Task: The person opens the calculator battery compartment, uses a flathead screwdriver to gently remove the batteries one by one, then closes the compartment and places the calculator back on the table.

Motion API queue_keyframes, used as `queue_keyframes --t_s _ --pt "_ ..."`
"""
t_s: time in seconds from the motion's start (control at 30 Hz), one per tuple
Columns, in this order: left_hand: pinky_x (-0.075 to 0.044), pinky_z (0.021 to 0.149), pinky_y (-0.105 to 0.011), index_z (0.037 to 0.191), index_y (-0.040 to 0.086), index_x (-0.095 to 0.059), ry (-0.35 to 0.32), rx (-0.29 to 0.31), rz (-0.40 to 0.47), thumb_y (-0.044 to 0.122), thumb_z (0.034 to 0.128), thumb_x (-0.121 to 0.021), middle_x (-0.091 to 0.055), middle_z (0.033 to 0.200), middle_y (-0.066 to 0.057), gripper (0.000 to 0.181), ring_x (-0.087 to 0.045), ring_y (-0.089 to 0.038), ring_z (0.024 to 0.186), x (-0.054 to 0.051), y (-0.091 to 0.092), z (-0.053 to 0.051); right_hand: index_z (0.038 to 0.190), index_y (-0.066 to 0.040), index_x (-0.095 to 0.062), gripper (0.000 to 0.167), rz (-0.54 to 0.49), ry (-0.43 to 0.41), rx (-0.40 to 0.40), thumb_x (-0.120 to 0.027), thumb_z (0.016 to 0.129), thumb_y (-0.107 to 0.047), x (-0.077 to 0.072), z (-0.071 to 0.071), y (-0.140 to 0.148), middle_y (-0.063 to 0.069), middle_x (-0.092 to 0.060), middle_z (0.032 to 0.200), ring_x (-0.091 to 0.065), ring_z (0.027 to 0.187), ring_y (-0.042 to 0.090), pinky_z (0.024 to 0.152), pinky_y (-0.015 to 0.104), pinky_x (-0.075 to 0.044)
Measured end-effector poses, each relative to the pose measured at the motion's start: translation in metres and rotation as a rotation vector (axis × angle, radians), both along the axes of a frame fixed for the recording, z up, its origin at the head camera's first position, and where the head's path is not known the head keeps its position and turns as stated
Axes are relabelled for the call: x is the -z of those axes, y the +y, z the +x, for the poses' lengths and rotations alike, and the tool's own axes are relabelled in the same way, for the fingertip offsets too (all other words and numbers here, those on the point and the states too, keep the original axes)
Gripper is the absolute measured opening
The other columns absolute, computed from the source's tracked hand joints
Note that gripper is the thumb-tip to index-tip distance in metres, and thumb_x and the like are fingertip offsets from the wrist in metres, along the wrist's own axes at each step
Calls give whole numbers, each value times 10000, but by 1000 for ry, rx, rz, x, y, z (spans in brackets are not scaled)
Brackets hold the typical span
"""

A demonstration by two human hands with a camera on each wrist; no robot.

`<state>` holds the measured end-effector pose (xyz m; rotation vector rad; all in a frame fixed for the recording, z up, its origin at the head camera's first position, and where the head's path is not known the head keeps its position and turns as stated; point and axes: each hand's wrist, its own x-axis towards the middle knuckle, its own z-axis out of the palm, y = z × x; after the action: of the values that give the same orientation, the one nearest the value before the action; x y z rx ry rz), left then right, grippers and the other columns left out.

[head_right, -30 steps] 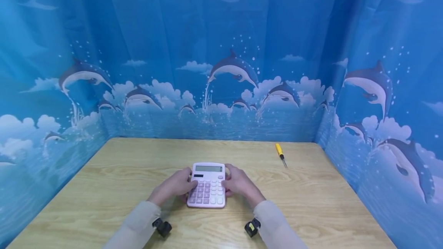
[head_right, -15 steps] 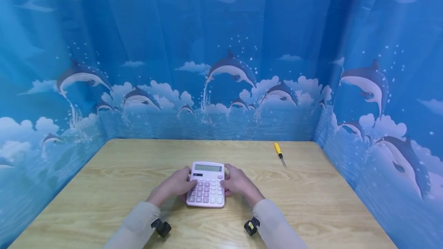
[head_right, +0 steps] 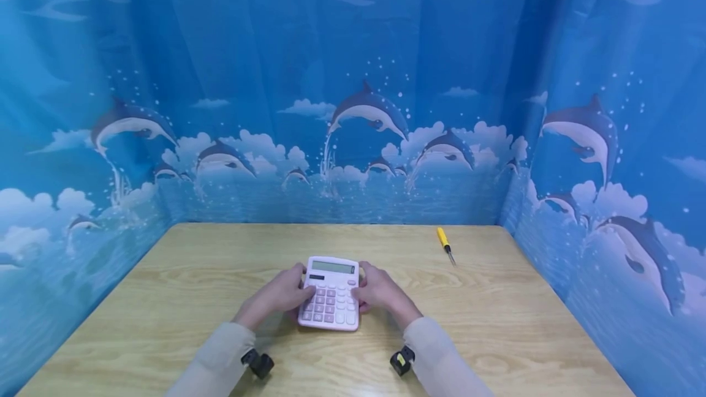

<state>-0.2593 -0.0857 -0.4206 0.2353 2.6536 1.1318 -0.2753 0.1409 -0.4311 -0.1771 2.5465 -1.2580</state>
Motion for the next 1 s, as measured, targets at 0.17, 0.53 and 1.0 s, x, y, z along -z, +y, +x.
queue_keyframes --t_s 0.17,0.53,1.0 --pt "-580 475 -350 1390 -109 -407 10 3 -4 145 1010 -610 -616 879 -146 500 -644 -220 540 0 1 0 1576 -5 -318 731 -4 4 1 -690 948 -39 2 0 1 171 -630 1031 -672 771 225 635 315 -630" --pt "-589 495 -351 1391 -34 -432 -5 -31 -13 205 1034 -603 -627 943 -135 462 -658 -211 598 -2 2 0 1576 28 -295 751 6 16 11 -690 939 -15 0 3 -2 194 -628 1064 -669 775 223 631 318 -628" --pt "-596 484 -386 1454 -29 -391 33 -13 4 195 1024 -626 -625 893 -129 539 -651 -221 539 -5 3 0 1584 29 -275 772 1 6 21 -696 937 -9 0 2 -2 191 -624 1065 -668 771 222 625 312 -625"
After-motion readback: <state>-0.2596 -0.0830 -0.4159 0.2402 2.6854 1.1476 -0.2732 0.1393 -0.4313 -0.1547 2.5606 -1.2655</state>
